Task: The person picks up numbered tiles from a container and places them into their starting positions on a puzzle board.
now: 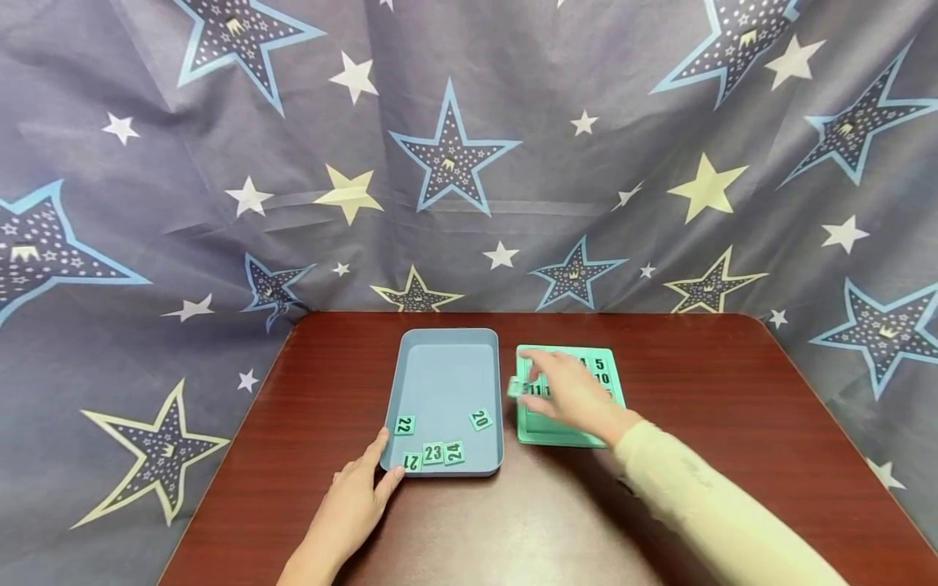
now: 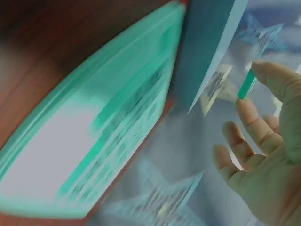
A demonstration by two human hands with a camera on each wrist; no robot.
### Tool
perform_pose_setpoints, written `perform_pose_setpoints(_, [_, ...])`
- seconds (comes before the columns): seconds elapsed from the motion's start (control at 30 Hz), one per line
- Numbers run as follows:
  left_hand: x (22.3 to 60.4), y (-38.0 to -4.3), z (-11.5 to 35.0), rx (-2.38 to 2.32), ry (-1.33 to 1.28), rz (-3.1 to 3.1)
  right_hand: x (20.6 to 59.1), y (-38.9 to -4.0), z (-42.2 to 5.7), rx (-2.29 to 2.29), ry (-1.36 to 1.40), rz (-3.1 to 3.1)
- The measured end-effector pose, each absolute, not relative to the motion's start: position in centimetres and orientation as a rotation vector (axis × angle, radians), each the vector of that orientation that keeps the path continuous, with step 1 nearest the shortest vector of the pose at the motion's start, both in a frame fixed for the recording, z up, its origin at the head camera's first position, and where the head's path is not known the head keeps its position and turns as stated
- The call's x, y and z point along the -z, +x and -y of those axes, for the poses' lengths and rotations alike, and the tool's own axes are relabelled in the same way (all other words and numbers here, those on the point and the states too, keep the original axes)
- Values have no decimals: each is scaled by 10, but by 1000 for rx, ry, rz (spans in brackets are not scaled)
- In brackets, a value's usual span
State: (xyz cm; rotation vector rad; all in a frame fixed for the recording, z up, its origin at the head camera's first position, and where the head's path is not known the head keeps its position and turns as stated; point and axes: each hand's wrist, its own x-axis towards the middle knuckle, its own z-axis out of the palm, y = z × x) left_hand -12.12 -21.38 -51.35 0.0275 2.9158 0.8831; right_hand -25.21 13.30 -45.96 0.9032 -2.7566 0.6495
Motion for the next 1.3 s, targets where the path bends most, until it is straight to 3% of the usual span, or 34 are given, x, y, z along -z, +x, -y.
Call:
perform_pose_setpoints(0.17, [511,-121,216,-879,12,-2909,470,-249,-207,-488,811,2725])
perform_pose_setpoints(0.3, [511,-121,219,-862,-21,-2911,484,-246,-233,-390,825,2744])
perform_pose_setpoints(0.73, [515,-120,212,-851,-27,-2920,514,-247,-237,-264,868,2714])
perform_pose_setpoints(1.3, [512,-120,211,-846,-20,-2932,518,-247,-237,-346,824,2725])
